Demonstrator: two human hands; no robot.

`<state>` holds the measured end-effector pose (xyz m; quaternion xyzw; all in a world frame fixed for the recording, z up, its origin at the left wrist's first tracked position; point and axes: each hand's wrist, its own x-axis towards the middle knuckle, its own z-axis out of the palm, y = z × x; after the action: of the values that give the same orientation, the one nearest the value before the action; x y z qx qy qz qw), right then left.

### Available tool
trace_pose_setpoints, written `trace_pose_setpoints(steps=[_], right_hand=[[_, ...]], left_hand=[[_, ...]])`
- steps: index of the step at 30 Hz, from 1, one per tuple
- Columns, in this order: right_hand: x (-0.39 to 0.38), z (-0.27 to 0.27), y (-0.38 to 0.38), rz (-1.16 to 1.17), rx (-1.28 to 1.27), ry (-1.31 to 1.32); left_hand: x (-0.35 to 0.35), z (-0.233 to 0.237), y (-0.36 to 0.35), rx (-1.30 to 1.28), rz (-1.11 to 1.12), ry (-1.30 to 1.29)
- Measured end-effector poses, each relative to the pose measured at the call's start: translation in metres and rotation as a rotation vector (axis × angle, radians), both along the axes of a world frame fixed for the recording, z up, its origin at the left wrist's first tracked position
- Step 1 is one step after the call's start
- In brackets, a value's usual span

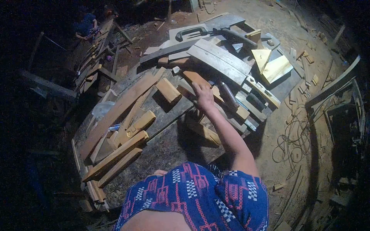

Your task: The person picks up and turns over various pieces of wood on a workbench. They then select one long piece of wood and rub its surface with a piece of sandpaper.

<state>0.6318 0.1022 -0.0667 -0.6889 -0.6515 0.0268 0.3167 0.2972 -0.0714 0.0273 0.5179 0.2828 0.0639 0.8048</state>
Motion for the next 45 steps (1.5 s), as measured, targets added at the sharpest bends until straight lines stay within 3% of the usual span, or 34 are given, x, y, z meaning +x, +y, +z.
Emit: trace_pose_setpoints(steps=[3, 6, 11, 17, 23, 27, 36, 38, 45], right_hand=[[0.019, -0.011, -0.044, 0.021, -0.036, 0.097], [0.043, -0.010, -0.088, -0.120, -0.057, 0.078], [0.045, -0.012, -0.132, -0.161, -0.100, 0.072], [0.021, -0.023, -0.117, -0.087, -0.151, -0.001], [0.030, -0.021, -0.126, -0.071, -0.157, -0.023], [0.042, -0.022, -0.134, -0.177, -0.178, -0.096], [0.032, -0.037, -0.118, -0.311, -0.348, -0.286], [0.028, -0.022, -0.113, -0.329, -0.410, -0.092], [0.035, -0.022, -0.109, -0.230, -0.376, 0.065]], left_hand=[[-0.031, -0.002, -0.005, -0.005, -0.010, -0.021], [-0.042, -0.005, -0.008, -0.020, -0.009, -0.032], [-0.009, -0.009, 0.006, -0.006, -0.031, -0.005], [0.028, -0.008, 0.020, 0.026, -0.055, 0.022], [-0.025, -0.008, 0.008, -0.012, -0.049, 0.006], [-0.044, -0.005, 0.002, -0.026, -0.022, 0.016], [0.035, -0.009, 0.028, 0.002, 0.005, 0.055], [0.027, -0.010, 0.027, 0.003, 0.010, 0.043], [-0.039, -0.014, 0.019, 0.052, 0.075, -0.009]])
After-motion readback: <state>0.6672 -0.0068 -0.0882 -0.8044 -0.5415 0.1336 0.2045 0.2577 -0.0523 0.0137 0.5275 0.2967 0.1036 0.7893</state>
